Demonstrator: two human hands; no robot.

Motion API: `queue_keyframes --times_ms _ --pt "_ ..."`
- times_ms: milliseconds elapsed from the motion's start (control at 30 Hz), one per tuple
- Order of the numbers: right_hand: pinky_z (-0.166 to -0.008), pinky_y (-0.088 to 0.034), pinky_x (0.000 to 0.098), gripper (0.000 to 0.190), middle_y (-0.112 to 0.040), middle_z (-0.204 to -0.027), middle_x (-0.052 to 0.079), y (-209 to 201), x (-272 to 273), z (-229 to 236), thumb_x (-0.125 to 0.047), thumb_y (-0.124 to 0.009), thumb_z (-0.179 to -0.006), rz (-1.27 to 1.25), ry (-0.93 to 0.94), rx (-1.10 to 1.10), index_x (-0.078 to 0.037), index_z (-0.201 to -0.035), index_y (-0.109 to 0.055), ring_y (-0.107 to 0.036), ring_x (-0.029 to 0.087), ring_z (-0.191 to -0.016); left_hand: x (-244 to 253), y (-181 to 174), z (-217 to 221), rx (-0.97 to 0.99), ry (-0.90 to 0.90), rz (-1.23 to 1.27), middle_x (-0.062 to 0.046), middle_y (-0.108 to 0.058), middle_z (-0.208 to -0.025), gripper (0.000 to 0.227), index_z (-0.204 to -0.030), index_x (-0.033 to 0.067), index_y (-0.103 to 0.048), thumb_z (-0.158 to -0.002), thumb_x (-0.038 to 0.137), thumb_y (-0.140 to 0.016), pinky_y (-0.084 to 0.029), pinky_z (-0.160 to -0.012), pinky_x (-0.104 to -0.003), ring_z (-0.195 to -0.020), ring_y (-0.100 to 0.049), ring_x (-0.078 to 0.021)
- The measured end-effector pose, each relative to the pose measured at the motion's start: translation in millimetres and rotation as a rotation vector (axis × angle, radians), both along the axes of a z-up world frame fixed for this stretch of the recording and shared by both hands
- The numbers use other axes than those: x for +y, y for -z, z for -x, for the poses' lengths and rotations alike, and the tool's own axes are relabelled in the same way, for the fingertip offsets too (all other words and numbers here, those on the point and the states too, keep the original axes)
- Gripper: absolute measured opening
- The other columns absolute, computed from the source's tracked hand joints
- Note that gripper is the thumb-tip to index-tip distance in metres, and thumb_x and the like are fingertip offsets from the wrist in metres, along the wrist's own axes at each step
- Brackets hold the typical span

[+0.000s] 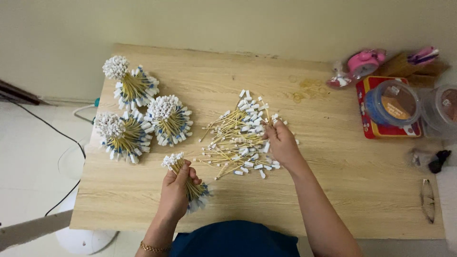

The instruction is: Gathering individual wire connector components and grouping them into organized bundles by hand.

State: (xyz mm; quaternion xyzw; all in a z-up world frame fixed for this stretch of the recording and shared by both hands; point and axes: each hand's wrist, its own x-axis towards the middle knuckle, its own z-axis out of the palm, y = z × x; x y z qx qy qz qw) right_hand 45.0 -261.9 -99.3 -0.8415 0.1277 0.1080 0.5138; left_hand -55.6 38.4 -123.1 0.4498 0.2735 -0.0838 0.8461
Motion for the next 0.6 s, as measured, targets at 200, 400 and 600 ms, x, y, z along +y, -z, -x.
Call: queue_keyframes --times_ms 200,400,600 --pt "-0.078 -0.050 0.0402 0.033 -0.064 -0.076 0.012 -77.9 30.8 21.8 -0.018 -0.047 -0.106 -0.176 -0.316 -0.126 -0.001 -0.086 -0.068 -0.057 0.025 -0.077 2.2 -25.3 -24.4 -0.155 0.134 -0.137 -0.016 -0.059 -0.074 0.022 -0.116 -0.0023 -0.058 -0.108 0.015 -0.049 -0.060 -0.058 -0.040 -0.063 -0.067 -0.0276" --pt "-0.073 -0.052 0.0384 0.035 -0.072 -0.093 0.020 -53.7 40.9 19.0 -0.009 -0.049 -0.102 -0.075 -0.594 0.036 -0.005 -0.135 -0.059 -0.063 0.027 -0.074 -2.3 -68.8 -60.4 -0.366 0.405 -0.311 -0.014 -0.066 -0.076 0.022 -0.116 -0.0009 -0.063 -0.106 0.017 -0.053 -0.061 -0.059 -0.036 -0.065 -0.069 -0.0231" --pt "-0.104 -0.046 0.0549 0.034 -0.069 -0.121 0.028 -72.0 73.2 33.9 -0.009 -0.053 -0.097 0.015 -0.607 -0.102 0.002 -0.128 -0.061 -0.062 0.046 -0.119 -34.1 -63.7 -55.7 -0.465 0.370 -0.162 -0.011 -0.065 -0.072 0.019 -0.115 -0.0010 -0.062 -0.107 0.011 -0.050 -0.059 -0.058 -0.031 -0.062 -0.068 -0.0199"
